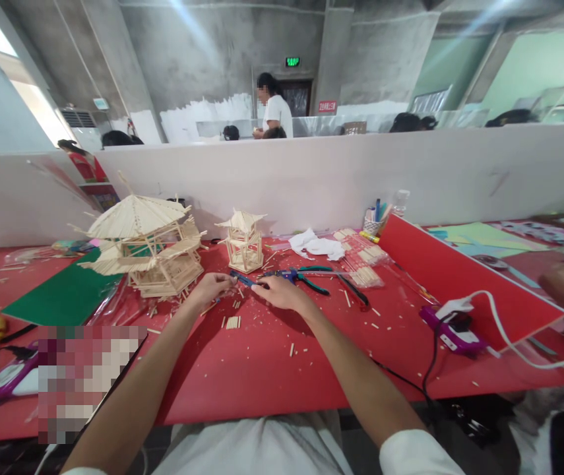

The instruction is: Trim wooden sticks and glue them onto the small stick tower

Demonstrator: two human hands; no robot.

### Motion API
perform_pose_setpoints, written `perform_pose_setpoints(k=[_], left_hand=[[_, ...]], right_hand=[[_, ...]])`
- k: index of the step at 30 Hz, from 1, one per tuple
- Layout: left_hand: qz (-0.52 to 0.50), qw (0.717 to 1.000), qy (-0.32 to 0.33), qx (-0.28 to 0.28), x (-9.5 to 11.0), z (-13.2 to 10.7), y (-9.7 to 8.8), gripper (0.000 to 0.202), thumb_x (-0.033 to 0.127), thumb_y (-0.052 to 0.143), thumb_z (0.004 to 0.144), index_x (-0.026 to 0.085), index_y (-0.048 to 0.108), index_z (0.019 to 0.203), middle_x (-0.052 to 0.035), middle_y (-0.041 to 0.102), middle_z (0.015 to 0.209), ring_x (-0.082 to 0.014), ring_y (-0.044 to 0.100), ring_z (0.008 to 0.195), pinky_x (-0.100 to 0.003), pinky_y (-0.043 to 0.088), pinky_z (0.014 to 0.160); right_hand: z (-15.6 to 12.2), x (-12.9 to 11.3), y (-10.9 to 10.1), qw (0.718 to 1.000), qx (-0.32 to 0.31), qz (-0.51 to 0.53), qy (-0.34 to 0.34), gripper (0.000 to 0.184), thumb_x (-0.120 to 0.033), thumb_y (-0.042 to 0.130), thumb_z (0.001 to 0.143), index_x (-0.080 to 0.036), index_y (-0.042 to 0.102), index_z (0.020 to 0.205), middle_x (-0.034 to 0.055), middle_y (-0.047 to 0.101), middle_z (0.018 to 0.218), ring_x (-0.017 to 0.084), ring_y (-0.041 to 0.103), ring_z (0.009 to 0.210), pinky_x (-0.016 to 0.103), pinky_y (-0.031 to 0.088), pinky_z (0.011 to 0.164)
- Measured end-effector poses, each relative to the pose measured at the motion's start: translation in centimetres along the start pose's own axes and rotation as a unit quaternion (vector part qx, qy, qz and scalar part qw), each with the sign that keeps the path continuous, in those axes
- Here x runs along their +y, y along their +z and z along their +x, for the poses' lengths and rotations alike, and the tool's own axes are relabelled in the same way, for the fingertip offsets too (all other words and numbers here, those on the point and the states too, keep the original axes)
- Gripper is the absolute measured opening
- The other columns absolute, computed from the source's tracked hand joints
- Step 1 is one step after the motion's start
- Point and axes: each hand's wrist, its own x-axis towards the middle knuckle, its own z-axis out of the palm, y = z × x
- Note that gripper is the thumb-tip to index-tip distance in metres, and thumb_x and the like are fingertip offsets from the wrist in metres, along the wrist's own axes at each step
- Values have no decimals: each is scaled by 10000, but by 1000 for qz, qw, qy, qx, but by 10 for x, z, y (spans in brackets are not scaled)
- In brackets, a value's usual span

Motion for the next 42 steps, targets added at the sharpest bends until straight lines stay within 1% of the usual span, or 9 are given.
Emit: perform_pose_setpoints(k=[5, 15, 20, 26, 28, 33, 38, 42], left_hand=[[-9, 1000, -13, 2, -1, 0, 0, 320, 367, 854, 541, 129, 699, 687, -76, 728, 704, -147, 670, 652, -250, 533, 656], [0, 1000, -24, 7, 0, 0, 1, 200, 272, 830, 586, 123, 709, 640, -55, 702, 638, -125, 643, 596, -237, 538, 646], [8, 999, -34, 3, 1, 1, 1, 144, 223, 809, 603, 127, 704, 630, -50, 691, 610, -123, 638, 576, -237, 538, 641], [-4, 999, -34, 18, 0, 0, 4, 129, 200, 795, 596, 118, 703, 634, -35, 688, 608, -111, 631, 575, -220, 538, 633], [1, 999, -38, 16, 0, 0, 4, 140, 206, 794, 592, 113, 695, 627, -32, 684, 599, -109, 632, 577, -215, 535, 635], [0, 999, -34, 17, 0, 0, 4, 191, 243, 812, 579, 108, 688, 635, -27, 675, 591, -116, 638, 581, -227, 536, 649], [14, 999, -26, 22, -3, 4, 3, 161, 220, 792, 606, 105, 681, 623, -35, 675, 586, -110, 627, 553, -226, 524, 631], [42, 999, 10, 23, -8, 7, 2, 115, 202, 749, 646, 104, 689, 633, -33, 677, 587, -104, 615, 534, -215, 505, 607]], right_hand=[[0, -1, 0, 1000, 16, -12, -6, 376, -454, 471, 934, -168, 700, 1018, 66, 725, 847, 182, 640, 709, 266, 428, 660], [-4, -8, -2, 999, 12, -50, 2, 358, -443, 472, 915, -180, 709, 967, 68, 729, 878, 201, 645, 754, 260, 402, 650], [-5, -10, 1, 997, 12, -68, 19, 377, -465, 458, 919, -184, 708, 929, 71, 723, 828, 203, 638, 726, 257, 382, 620], [-6, -16, 4, 994, 22, -108, 14, 390, -456, 436, 941, -180, 695, 848, 67, 707, 764, 190, 625, 679, 250, 348, 593], [-6, -16, 5, 992, 30, -122, 12, 383, -456, 441, 942, -179, 698, 880, 76, 719, 810, 198, 639, 721, 250, 359, 616], [-4, -11, 10, 990, 45, -134, 8, 375, -456, 446, 945, -186, 692, 1032, 99, 733, 964, 221, 660, 855, 248, 386, 679], [-2, -8, 13, 990, 44, -136, 17, 397, -466, 434, 948, -178, 679, 1071, 103, 730, 999, 217, 661, 856, 246, 395, 681], [-2, -12, 14, 988, 38, -148, 31, 417, -476, 423, 956, -169, 685, 1059, 121, 721, 1053, 226, 664, 913, 249, 406, 716]])
